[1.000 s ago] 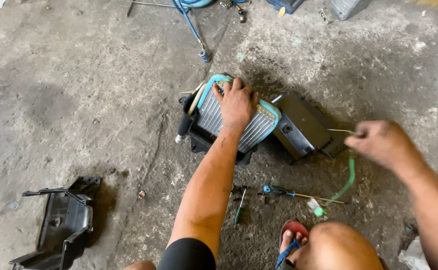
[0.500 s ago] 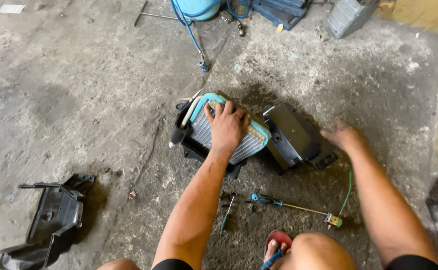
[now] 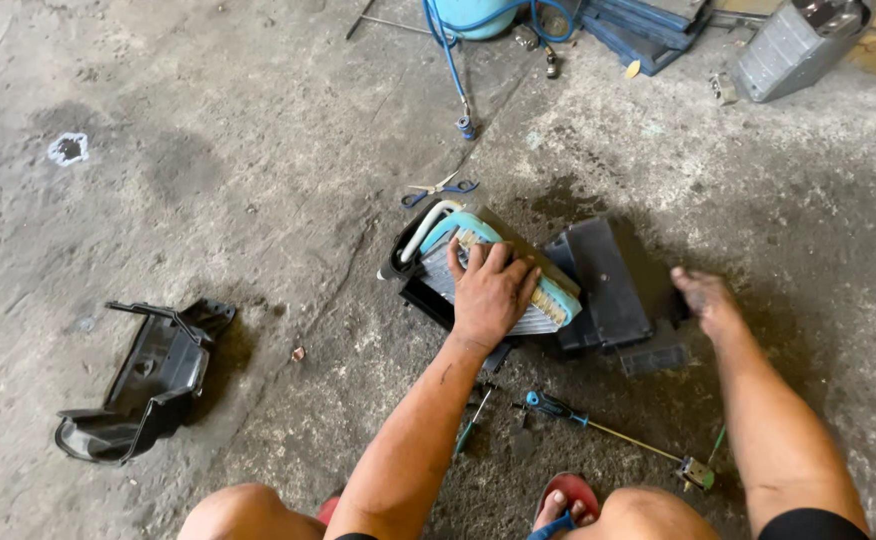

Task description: The person assembles a black plastic housing with a metallic radiator-like core. They insert the core into the housing, attach a black plastic cover, and connect a green wire to a terminal on the side of the assembly.

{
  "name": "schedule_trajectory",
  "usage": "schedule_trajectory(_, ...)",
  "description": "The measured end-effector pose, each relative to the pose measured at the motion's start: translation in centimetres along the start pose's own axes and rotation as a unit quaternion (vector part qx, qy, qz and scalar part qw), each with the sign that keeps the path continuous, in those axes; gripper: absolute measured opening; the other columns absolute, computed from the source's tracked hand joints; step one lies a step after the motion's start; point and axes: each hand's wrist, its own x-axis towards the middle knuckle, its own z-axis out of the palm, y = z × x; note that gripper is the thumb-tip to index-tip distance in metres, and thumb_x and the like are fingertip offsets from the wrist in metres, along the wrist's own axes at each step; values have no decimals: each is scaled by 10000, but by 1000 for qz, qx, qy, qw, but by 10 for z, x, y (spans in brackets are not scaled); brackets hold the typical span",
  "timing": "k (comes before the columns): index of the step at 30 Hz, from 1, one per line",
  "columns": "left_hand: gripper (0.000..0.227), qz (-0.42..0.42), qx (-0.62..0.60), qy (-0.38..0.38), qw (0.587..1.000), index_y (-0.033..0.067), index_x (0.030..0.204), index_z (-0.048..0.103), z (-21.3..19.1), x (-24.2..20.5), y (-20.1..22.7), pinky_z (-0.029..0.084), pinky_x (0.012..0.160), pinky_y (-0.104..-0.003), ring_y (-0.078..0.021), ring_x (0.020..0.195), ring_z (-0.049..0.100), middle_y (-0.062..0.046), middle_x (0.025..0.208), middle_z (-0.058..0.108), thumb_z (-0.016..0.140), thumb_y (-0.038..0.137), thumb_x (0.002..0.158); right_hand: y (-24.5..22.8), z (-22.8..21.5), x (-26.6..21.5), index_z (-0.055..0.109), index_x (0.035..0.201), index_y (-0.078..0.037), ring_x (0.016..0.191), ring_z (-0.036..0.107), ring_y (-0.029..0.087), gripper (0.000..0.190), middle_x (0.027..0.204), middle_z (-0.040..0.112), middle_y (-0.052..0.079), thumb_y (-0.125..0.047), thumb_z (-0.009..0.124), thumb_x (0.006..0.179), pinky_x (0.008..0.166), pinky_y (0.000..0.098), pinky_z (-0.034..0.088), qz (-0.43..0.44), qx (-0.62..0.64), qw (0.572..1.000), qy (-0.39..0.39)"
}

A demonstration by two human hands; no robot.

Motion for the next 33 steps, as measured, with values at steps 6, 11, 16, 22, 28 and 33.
schedule_trajectory(6,211,1,-7,-19,1000,206,1014,772,-2,3,-3,164,1200,-604,-249,1138,537,-3,1083,599,665,382,971,-16,-91,-3,723,1199,-118,746,446,267,260,944,606,-34,-301,763,1019,679,466,355,-147,224,957,107)
schedule_trajectory(11,220,2,-10,-28,1000,212,1031,780,0,9,-5,146,1203,-602,-244,1140,534,-2,1089,603,647,379,979,-34,-128,-20,715,1215,-114,800,521,246,256,992,642,1,-269,697,1012,717,427,421,-148,294,934,139)
schedule_trajectory(16,228,4,-27,-17,999,208,1041,785,4,11,-9,148,1214,-600,-239,1141,528,0,1103,600,641,381,998,-37,-44,-60,708,1231,-111,853,595,226,270,1040,678,36,-237,632,1004,755,387,487,-142,390,906,-80)
schedule_trajectory(22,383,58,32,10,998,211,1178,712,12,-7,-21,130,1195,-613,-312,1327,538,-53,1333,650,677,361,827,-59,48,-50,699,1250,-106,917,685,202,308,1098,721,78,-198,553,995,800,339,566,-126,407,857,-289)
schedule_trajectory(28,347,-19,-201,-70,977,124,1274,633,32,-26,-29,457,1054,-459,-283,1199,630,-86,1232,690,573,291,976,-96,79,21,680,1254,-97,942,691,206,273,1118,721,75,-107,643,984,819,349,582,-144,320,831,-432)
schedule_trajectory(33,297,-57,-141,-189,970,183,1236,693,38,-17,-31,518,939,-442,-270,1103,660,-53,1164,706,579,313,993,-109,80,34,684,1265,-131,951,706,186,365,1118,733,75,-146,649,902,842,345,564,-74,232,891,-384)
